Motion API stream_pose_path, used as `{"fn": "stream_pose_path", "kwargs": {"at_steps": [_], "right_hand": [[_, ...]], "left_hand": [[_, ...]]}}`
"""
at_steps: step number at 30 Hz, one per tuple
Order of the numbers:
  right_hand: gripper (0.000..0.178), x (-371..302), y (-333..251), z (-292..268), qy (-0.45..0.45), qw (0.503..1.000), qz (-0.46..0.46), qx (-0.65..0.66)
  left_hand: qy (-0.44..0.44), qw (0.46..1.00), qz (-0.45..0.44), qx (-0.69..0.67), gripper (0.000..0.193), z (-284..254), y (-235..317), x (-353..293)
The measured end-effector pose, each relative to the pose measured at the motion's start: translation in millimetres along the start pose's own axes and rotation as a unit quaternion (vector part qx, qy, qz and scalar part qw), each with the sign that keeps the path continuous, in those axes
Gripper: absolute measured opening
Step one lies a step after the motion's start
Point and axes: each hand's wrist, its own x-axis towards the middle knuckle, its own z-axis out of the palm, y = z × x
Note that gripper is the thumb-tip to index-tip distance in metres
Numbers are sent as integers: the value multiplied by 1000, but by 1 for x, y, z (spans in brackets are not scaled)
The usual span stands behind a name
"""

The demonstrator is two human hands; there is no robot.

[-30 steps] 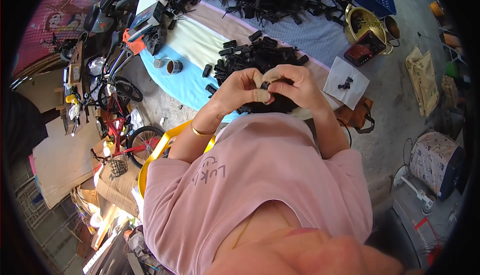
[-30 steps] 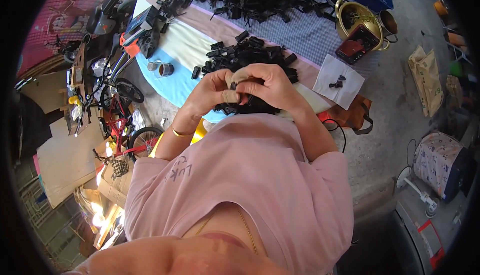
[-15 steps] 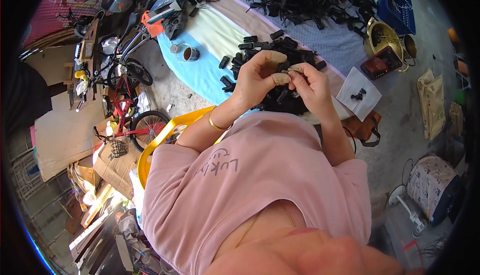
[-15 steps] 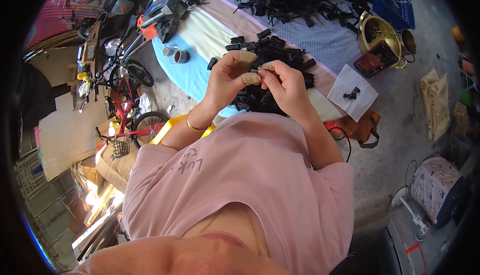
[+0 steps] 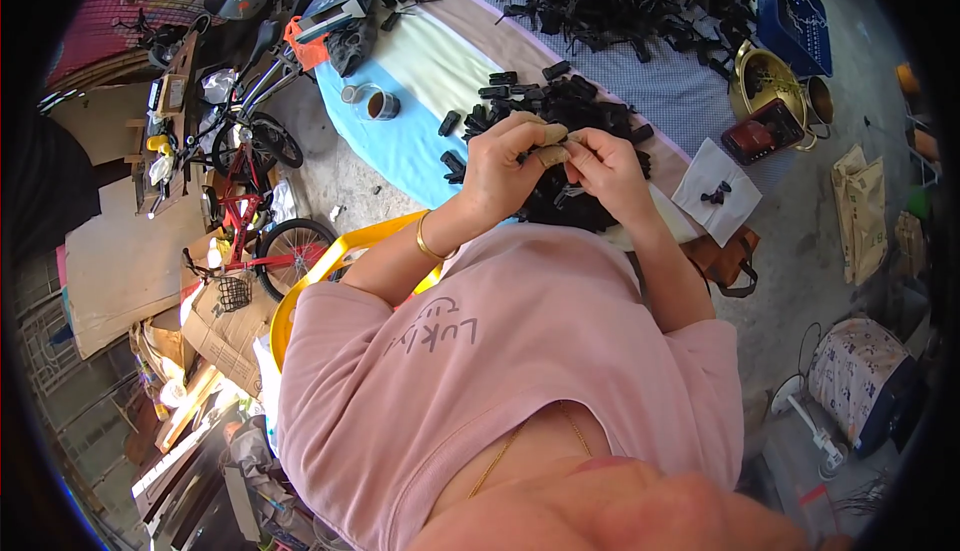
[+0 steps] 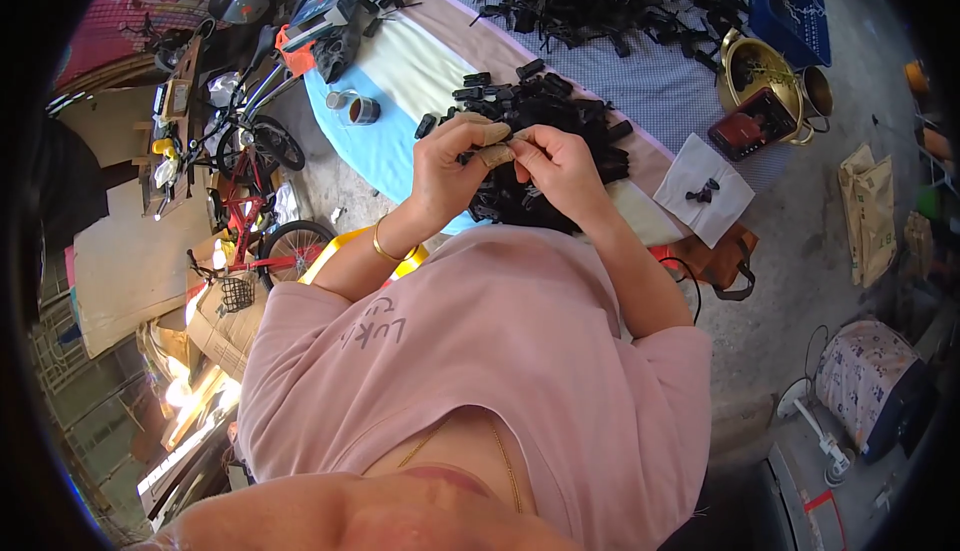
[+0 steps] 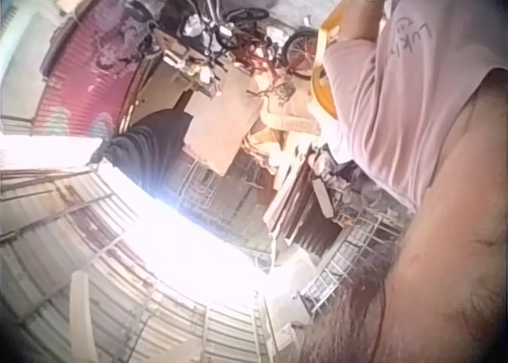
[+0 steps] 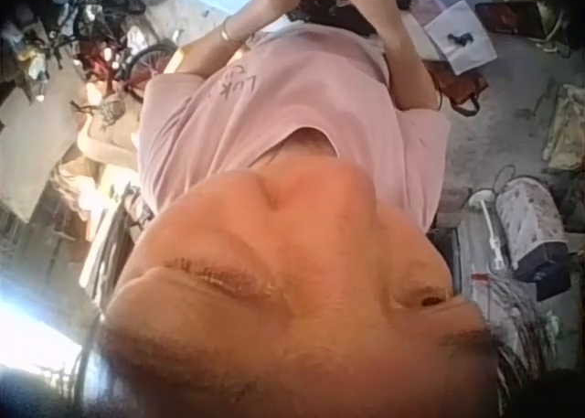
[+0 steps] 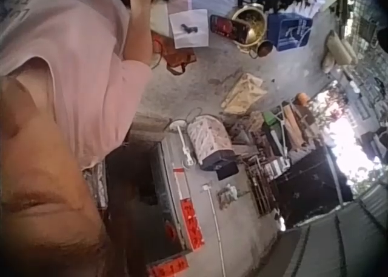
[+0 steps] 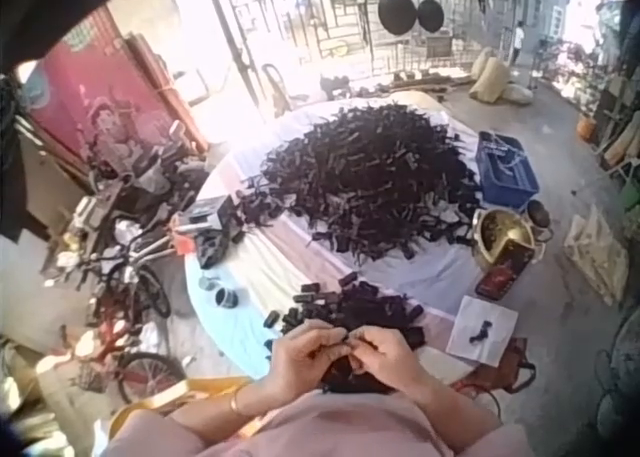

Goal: Sort small black plastic components on a workbench.

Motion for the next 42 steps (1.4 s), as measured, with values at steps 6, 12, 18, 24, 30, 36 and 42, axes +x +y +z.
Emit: {"fn": "stream_pose_path", "kwargs": {"at_steps": [6,12,18,24,30,36,42], "right_hand": [[25,59,17,-38,22,989,-39,-143],[36,156,73,-92,350,856,-50,-377],[32,187,99,-97,333,880,17,-339],[33,153,73,-102,307,925,-22,-223],[18,71,-3,-84,116,976,-101,-157],[15,31,-22,-63,-93,976,-116,-157],[14,19,-33,-40,-172,961,-133,-169]], "left_hand": [[-25,982,-180,49,42,-3,-22,-2],[-128,979,-83,138,47,7,-46,-14],[-124,984,-29,126,37,9,-41,-10],[-56,977,-189,-82,32,-3,-44,-2],[-78,921,-207,-321,58,-8,-50,18],[-313,786,-272,-459,74,-6,-21,38],[-382,711,-311,-502,81,-8,-13,34]]}}
